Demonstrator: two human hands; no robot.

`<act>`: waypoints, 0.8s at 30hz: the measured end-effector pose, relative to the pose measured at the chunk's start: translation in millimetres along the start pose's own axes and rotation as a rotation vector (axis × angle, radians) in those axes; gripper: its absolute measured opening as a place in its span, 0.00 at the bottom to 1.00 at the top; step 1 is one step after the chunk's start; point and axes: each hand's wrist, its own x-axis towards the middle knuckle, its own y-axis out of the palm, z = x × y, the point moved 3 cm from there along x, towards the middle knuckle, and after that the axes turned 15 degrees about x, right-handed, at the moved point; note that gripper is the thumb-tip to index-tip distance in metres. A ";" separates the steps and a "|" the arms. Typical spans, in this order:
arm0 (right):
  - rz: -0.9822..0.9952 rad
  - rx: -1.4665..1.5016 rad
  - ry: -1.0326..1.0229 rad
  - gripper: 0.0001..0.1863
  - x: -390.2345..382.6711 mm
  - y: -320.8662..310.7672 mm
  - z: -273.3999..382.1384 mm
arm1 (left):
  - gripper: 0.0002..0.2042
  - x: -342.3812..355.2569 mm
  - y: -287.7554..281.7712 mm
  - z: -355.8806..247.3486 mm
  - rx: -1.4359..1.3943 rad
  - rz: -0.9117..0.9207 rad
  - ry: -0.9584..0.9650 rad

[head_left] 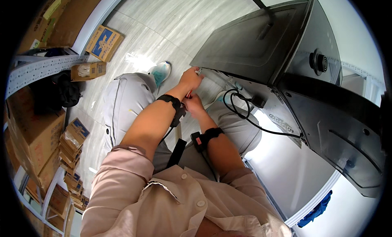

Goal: The person unscrews and removes a side panel from a computer case using a screwdriver, places the screws on a shelf, and then wipes the interior and panel with a blue cloth.

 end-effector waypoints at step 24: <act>0.097 0.026 -0.203 0.39 13.9 -22.3 -22.7 | 0.12 39.7 24.2 20.0 -0.171 0.002 -0.056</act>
